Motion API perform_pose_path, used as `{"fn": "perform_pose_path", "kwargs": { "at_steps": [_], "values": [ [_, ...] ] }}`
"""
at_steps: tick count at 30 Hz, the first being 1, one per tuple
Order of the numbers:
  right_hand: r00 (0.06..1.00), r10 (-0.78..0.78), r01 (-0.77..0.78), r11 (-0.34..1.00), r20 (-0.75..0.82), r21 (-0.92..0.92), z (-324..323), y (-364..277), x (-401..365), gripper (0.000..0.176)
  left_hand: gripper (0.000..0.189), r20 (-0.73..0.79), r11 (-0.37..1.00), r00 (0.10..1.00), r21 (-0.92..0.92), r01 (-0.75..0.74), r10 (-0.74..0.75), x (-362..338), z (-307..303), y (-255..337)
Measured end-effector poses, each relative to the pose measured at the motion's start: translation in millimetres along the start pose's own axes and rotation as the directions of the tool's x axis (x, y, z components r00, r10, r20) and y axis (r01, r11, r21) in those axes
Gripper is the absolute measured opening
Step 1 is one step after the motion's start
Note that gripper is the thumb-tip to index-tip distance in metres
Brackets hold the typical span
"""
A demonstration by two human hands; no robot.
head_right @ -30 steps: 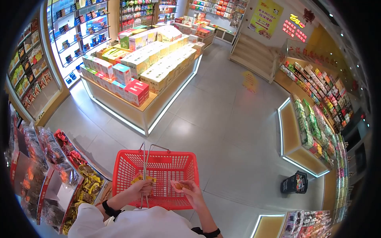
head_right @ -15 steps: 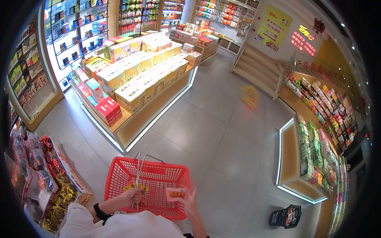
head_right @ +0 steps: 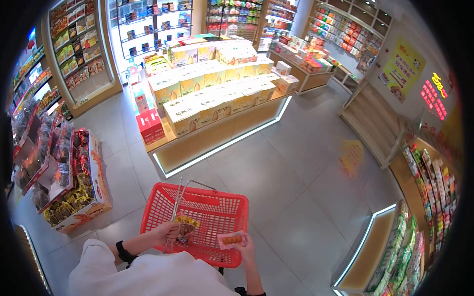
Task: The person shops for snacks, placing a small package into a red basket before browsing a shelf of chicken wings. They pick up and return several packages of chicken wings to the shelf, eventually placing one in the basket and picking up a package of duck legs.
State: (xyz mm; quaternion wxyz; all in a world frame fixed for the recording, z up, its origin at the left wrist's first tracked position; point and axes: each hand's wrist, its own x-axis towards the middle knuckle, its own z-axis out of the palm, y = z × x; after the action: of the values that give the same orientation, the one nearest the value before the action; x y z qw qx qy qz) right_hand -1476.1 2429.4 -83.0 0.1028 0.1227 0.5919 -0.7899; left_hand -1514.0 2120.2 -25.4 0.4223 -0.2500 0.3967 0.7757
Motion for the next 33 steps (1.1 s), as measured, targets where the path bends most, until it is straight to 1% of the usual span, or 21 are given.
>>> {"fn": "perform_pose_path", "kwargs": {
  "at_steps": [2,4,5,8,9,11,14,17,20,21,23,26,27,29,30,32,33],
  "values": [
    [0.999,0.010,-0.014,0.997,0.053,0.076,-15,-18,23,0.058,0.035,0.100,0.999,0.995,-0.047,-0.019,0.024,29,12,4],
    [0.999,0.042,-0.041,0.993,-0.011,0.111,-19,-45,35,0.054,0.034,0.061,0.995,0.997,-0.094,-0.040,0.046,54,29,8],
    [0.998,0.039,-0.035,0.994,-0.042,0.106,-26,-64,50,0.051,0.034,0.062,0.990,0.995,-0.124,-0.066,0.074,68,40,20],
    [0.998,0.047,-0.045,0.998,-0.047,0.052,-52,-97,70,0.046,0.034,0.064,0.986,0.989,-0.109,-0.124,0.131,90,69,33],
    [0.998,0.066,-0.065,0.997,-0.022,0.037,-63,-100,84,0.044,0.034,0.064,0.983,0.987,-0.123,-0.136,0.145,102,71,31],
    [0.992,0.116,-0.118,0.992,0.048,0.038,-78,-108,98,0.042,0.034,0.027,0.976,0.984,-0.135,-0.170,0.175,104,84,35],
    [0.985,0.154,-0.156,0.988,0.075,0.016,-79,-126,118,0.041,0.032,-0.019,0.960,0.973,-0.161,-0.230,0.230,96,110,37],
    [0.959,0.202,-0.200,0.979,0.201,-0.029,-95,-121,143,0.038,0.032,-0.057,0.935,0.959,-0.212,-0.283,0.277,107,109,10],
    [0.905,0.253,-0.213,0.966,0.341,-0.149,-103,-123,177,0.038,0.031,-0.172,0.890,0.939,-0.305,-0.338,0.298,99,123,-11],
    [0.888,0.283,-0.226,0.955,0.363,-0.191,-96,-123,179,0.038,0.032,-0.174,0.871,0.933,-0.338,-0.357,0.315,91,129,-19],
    [0.877,0.313,-0.231,0.940,0.365,-0.251,-85,-129,181,0.037,0.033,-0.225,0.845,0.921,-0.373,-0.384,0.319,95,131,-47],
    [0.841,0.365,-0.241,0.913,0.399,-0.329,-88,-112,186,0.040,0.036,-0.328,0.795,0.878,-0.393,-0.462,0.349,97,139,-83],
    [0.820,0.406,-0.277,0.899,0.404,-0.340,-90,-107,180,0.040,0.036,-0.369,0.778,0.859,-0.392,-0.491,0.356,95,146,-92],
    [0.769,0.472,-0.330,0.871,0.430,-0.365,-86,-94,174,0.040,0.037,-0.447,0.765,0.840,-0.408,-0.498,0.308,84,160,-100],
    [0.732,0.495,-0.334,0.859,0.467,-0.387,-91,-79,174,0.037,0.037,-0.483,0.755,0.827,-0.418,-0.505,0.287,82,166,-104],
    [0.653,0.536,-0.334,0.838,0.536,-0.431,-100,-50,176,0.032,0.037,-0.480,0.734,0.828,-0.444,-0.514,0.290,79,166,-114],
    [0.637,0.553,-0.341,0.827,0.537,-0.447,-96,-55,174,0.029,0.037,-0.480,0.726,0.830,-0.458,-0.514,0.285,78,166,-117]
  ]
}}
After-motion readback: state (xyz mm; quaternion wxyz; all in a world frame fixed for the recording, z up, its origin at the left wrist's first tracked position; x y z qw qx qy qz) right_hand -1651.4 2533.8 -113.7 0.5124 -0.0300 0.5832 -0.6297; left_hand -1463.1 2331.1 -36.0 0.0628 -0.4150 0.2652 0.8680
